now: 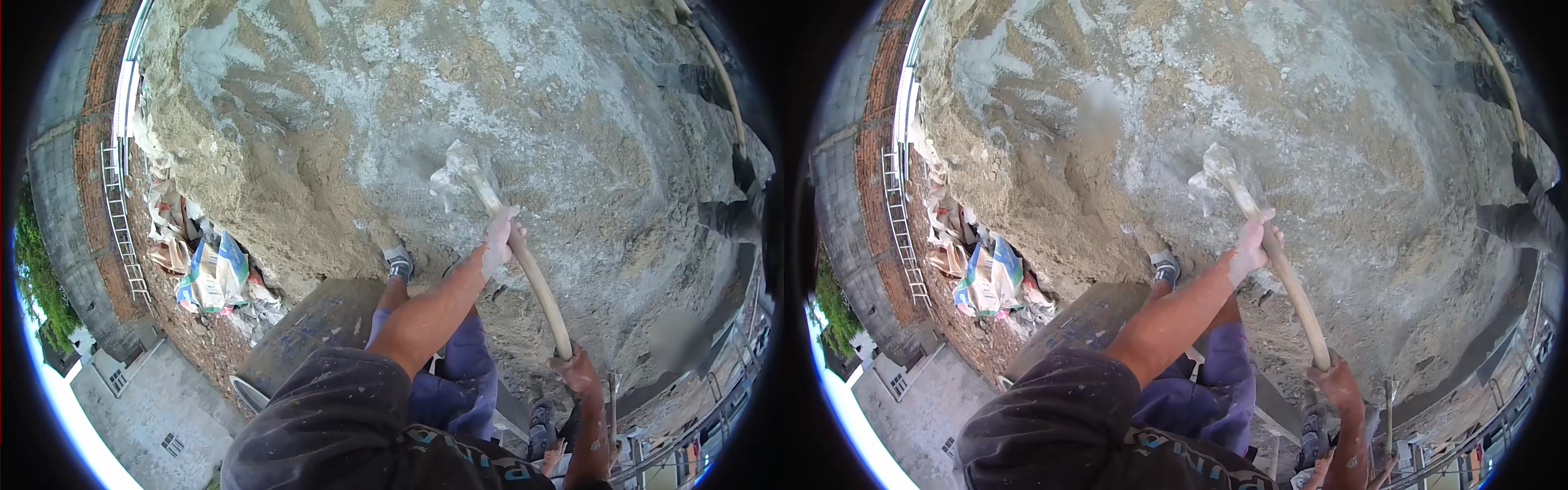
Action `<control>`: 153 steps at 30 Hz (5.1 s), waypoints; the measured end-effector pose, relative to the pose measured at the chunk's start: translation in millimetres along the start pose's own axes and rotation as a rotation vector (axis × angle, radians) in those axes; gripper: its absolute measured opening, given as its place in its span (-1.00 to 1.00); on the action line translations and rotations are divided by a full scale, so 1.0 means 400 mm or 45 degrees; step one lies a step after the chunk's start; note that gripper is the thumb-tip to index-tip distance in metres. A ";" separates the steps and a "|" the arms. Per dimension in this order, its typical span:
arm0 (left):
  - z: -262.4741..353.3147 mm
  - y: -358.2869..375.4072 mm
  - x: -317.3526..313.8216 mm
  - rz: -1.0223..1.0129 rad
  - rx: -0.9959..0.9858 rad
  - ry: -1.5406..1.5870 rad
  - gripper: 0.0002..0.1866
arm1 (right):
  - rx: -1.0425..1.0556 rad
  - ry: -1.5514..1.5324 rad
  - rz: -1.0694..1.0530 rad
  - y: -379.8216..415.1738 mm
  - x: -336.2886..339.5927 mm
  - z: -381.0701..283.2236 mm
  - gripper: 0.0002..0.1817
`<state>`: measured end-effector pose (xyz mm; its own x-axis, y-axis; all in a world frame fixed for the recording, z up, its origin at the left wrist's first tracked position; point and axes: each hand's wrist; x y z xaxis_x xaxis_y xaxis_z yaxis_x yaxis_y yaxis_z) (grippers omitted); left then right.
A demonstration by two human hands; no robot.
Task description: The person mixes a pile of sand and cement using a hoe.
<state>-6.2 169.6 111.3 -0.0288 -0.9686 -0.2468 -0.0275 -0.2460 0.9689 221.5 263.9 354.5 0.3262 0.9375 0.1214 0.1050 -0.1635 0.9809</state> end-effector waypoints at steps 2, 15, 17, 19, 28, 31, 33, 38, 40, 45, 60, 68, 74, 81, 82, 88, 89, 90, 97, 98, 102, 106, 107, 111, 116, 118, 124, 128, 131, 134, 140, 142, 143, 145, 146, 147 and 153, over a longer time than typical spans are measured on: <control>-0.188 0.071 -0.095 -0.119 0.160 -0.089 -0.53 | 0.105 0.118 0.196 0.128 0.024 0.185 -0.54; 0.323 0.165 0.164 0.282 -0.420 -0.142 -0.79 | 0.778 0.402 0.178 -0.352 -0.351 0.108 -0.40; 0.585 0.296 0.216 0.300 -0.738 -0.124 -0.81 | 0.741 0.521 -0.023 -0.400 -0.502 -0.209 -0.25; 0.801 0.370 0.277 0.291 -1.162 -0.153 -0.82 | 0.919 0.443 -0.110 -0.422 -0.646 -0.463 -0.27; 1.052 -0.014 0.590 1.030 -1.520 -1.345 -0.81 | 0.921 -0.078 -0.299 -0.765 -1.097 -0.904 -0.45; 0.947 -0.041 0.580 0.702 -0.934 -1.400 -0.86 | 0.760 -0.279 -0.303 -0.811 -1.131 -0.781 -0.54; 0.950 -0.116 0.568 0.723 -0.754 -1.574 -0.87 | 0.633 -0.522 -0.424 -0.773 -1.071 -0.779 -0.70; 0.846 -0.177 0.593 0.376 -0.908 -1.874 -0.86 | 0.358 -0.522 -0.532 -0.639 -0.929 -0.725 -0.71; 0.750 -0.029 0.454 0.543 -0.387 -1.378 -0.87 | 0.272 -0.535 -0.544 -0.595 -0.877 -0.665 -0.69; 0.444 -0.066 0.373 0.322 -0.232 -1.001 -0.87 | 0.036 -0.601 -0.476 -0.454 -0.654 -0.506 -0.70; -0.352 0.101 -0.134 -0.372 0.207 -0.484 -0.73 | 0.067 -0.251 0.287 0.170 -0.130 0.442 -0.73; -0.152 0.117 0.005 -0.124 0.004 -0.123 -0.79 | 0.435 0.558 0.567 -0.022 -0.161 0.324 -0.58; 0.655 0.341 0.244 0.392 -0.787 -0.078 -0.82 | 1.114 0.344 0.108 -0.540 -0.572 -0.218 -0.45; 1.194 0.478 0.483 0.902 -1.923 -0.467 -0.65 | 1.354 0.208 -0.133 -0.528 -1.107 -1.038 -0.42; 1.221 0.401 0.541 1.096 -1.976 -0.592 -0.64 | 1.357 0.235 -0.147 -0.537 -1.162 -1.099 -0.40; 1.304 0.073 0.776 1.115 -1.498 -1.195 -0.72 | 1.134 0.212 -0.235 -0.747 -1.316 -1.049 -0.46; 1.281 0.039 0.798 0.970 -1.308 -1.282 -0.73 | 1.097 0.204 -0.227 -0.753 -1.313 -1.004 -0.49; 1.287 0.007 0.803 0.929 -1.202 -1.396 -0.75 | 1.095 0.150 -0.245 -0.762 -1.312 -0.989 -0.50; 1.028 -0.035 0.753 0.710 -0.527 -1.452 -0.71 | 0.758 0.047 -0.294 -0.631 -1.195 -0.785 -0.60; 0.961 -0.093 0.771 0.728 -0.527 -1.525 -0.71 | 0.685 0.042 -0.323 -0.655 -1.179 -0.722 -0.63; 0.726 -0.163 0.732 0.578 -0.538 -1.847 -0.74 | 0.538 -0.187 -0.441 -0.648 -1.050 -0.537 -0.68; 0.596 -0.129 0.577 0.439 -0.289 -1.565 -0.83 | 0.112 -0.383 -0.597 -0.506 -0.849 -0.534 -0.72; 0.576 -0.118 0.526 0.412 -0.219 -1.599 -0.84 | 0.028 -0.386 -0.565 -0.466 -0.788 -0.546 -0.74; 0.379 -0.141 0.351 0.093 -0.347 -0.930 -0.73 | -0.095 -0.606 -0.506 -0.356 -0.494 -0.489 -0.77; 0.145 -0.081 0.042 0.122 -0.043 -0.430 -0.65 | -0.219 -0.857 -0.244 -0.124 -0.196 -0.157 -0.83; 0.004 -0.083 -0.035 0.089 -0.008 -0.448 -0.64 | -0.205 -0.787 -0.097 0.001 -0.164 0.051 -0.84; -0.360 0.131 -0.120 -0.341 0.303 -0.382 -0.74 | 0.107 0.359 0.536 0.205 -0.170 0.362 -0.63; -0.239 0.151 -0.002 -0.313 0.224 -0.127 -0.75 | 0.168 0.587 0.545 0.116 -0.149 0.413 -0.42; 0.051 0.154 0.067 0.044 -0.085 -0.130 -0.81 | 0.236 0.506 0.285 -0.093 -0.236 0.213 -0.41; 0.398 0.188 0.192 0.080 -0.509 0.004 -0.81 | 0.434 0.559 -0.057 -0.288 -0.380 -0.087 -0.33; 0.696 0.295 0.227 0.301 -1.143 -0.287 -0.76 | 1.082 0.345 -0.076 -0.387 -0.565 -0.671 -0.75; 0.653 0.247 0.179 0.432 -1.148 -0.352 -0.75 | 1.070 0.336 -0.048 -0.456 -0.622 -0.747 -0.73; 0.654 0.194 0.191 0.440 -1.084 -0.360 -0.75 | 1.000 0.318 -0.076 -0.468 -0.623 -0.763 -0.71; 0.644 0.073 0.214 0.440 -0.923 -0.488 -0.76 | 0.805 0.183 -0.076 -0.471 -0.546 -0.722 -0.70; 0.590 0.034 0.185 0.365 -0.765 -0.607 -0.78 | 0.709 0.118 -0.088 -0.459 -0.509 -0.694 -0.69; 0.537 0.004 0.159 0.294 -0.612 -0.722 -0.80 | 0.609 0.047 -0.073 -0.462 -0.493 -0.650 -0.69; 0.348 -0.065 -0.011 0.065 -0.166 -0.766 -0.85 | 0.448 0.019 -0.064 -0.409 -0.227 -0.509 -0.58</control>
<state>-144.5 185.2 84.5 -0.5866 -0.7992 -0.1308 0.1100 -0.2387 0.9648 -16.4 268.1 214.0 0.2990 0.9510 0.0790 0.4387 -0.2105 0.8736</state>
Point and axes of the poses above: each hand's wrist, its own y-axis away from the middle knuckle, its own x-axis out of the back of the hand, z = x × y, and after that the axes turned 13 degrees about -y, right-handed
